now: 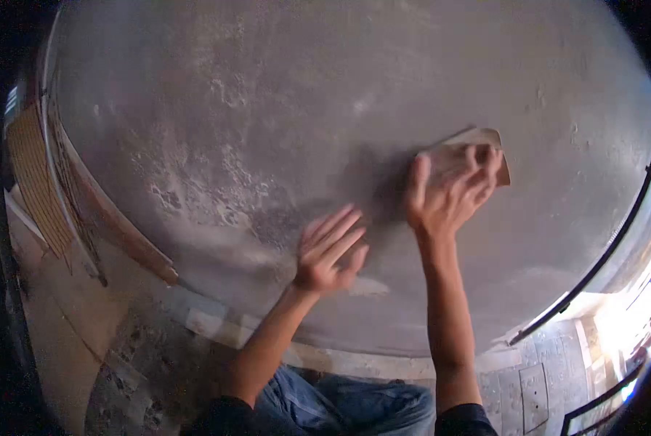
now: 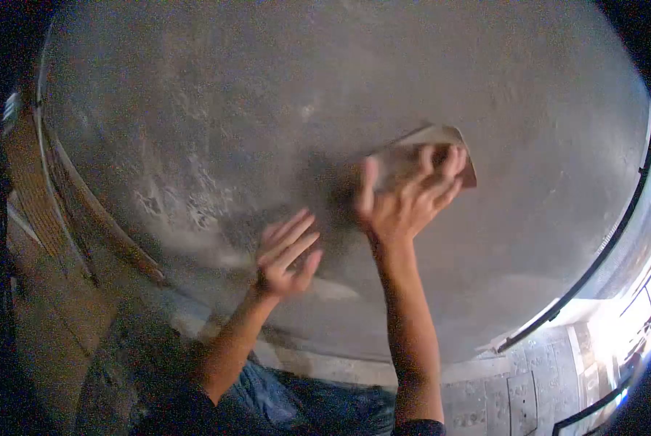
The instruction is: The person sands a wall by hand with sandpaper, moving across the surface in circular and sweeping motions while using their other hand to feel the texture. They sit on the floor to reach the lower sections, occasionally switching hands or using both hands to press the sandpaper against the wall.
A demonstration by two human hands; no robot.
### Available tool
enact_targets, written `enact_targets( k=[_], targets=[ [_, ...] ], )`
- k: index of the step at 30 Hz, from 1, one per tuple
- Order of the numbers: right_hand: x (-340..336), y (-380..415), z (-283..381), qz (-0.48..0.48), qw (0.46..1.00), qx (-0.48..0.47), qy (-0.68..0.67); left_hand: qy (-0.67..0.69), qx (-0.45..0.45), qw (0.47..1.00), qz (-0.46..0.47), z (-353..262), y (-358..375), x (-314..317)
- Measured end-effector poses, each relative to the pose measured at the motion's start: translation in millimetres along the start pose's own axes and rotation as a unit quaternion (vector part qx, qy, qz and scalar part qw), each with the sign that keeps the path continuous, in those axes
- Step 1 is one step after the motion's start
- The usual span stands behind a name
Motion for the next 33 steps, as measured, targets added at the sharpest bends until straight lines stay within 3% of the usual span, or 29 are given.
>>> enact_targets(
  k=[1,5,7,11,13,14,16,17,19,20,22,24,26,27,28,31,32,33],
  targets=[
    [1,-8,0,-0.053,0.998,-0.019,-0.004,-0.026,-0.031,0.999,-0.035,15,25,-17],
    [18,-19,-2,-0.016,1.000,-0.001,0.006,-0.115,-0.154,0.972,-0.133,73,131,-56],
    [22,-12,2,-0.018,0.999,-0.019,0.033,-0.156,-0.128,0.970,-0.134,82,178,-64],
    [29,-15,44,0.006,0.992,-0.113,0.049,-0.160,-0.175,0.963,-0.128,75,184,-53],
    [39,-24,92,0.091,0.976,-0.198,0.005,-0.143,-0.198,0.960,-0.134,71,177,-45],
    [47,-27,118,0.132,0.959,-0.249,-0.017,-0.127,-0.225,0.957,-0.129,68,179,-42],
    [66,-18,176,0.263,0.873,-0.389,-0.130,-0.126,-0.215,0.960,-0.130,70,189,-36],
    [77,-11,188,0.267,0.873,-0.387,-0.129,-0.126,-0.213,0.960,-0.129,71,194,-34],
    [77,18,213,0.243,0.770,-0.553,-0.207,-0.142,-0.225,0.957,-0.116,71,197,-35],
    [78,5,206,0.241,0.775,-0.547,-0.206,-0.149,-0.222,0.957,-0.110,73,194,-40],
    [75,-52,163,0.251,0.846,-0.446,-0.152,-0.170,-0.232,0.952,-0.102,76,192,-47],
    [56,-111,69,0.085,0.935,-0.345,-0.020,-0.177,-0.247,0.948,-0.096,75,193,-48],
    [30,-145,-68,-0.010,0.987,-0.148,0.058,-0.170,-0.233,0.954,-0.085,75,187,-47],
    [13,-142,-132,-0.059,0.996,-0.046,0.054,-0.168,-0.224,0.956,-0.088,74,188,-48],
    [16,-120,-162,-0.094,0.903,-0.119,0.403,-0.167,-0.214,0.958,-0.091,73,190,-48],
    [33,-88,-114,-0.030,0.982,-0.069,0.173,-0.179,-0.184,0.962,-0.092,66,190,-43],
    [32,-74,-45,0.013,0.985,-0.129,0.112,-0.178,-0.173,0.965,-0.090,61,189,-39],
    [26,-66,9,0.048,0.990,-0.132,0.024,-0.176,-0.161,0.967,-0.089,55,188,-34]
  ],
)
Point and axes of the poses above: each hand's wrist, its own y-axis away from the middle knuckle, its own x-axis out of the palm, z = x × y, the point moved 7 cm from there along -y, towards the middle knuckle, and after that the axes turned 6 degrees about -z, right-handed, at the moved point
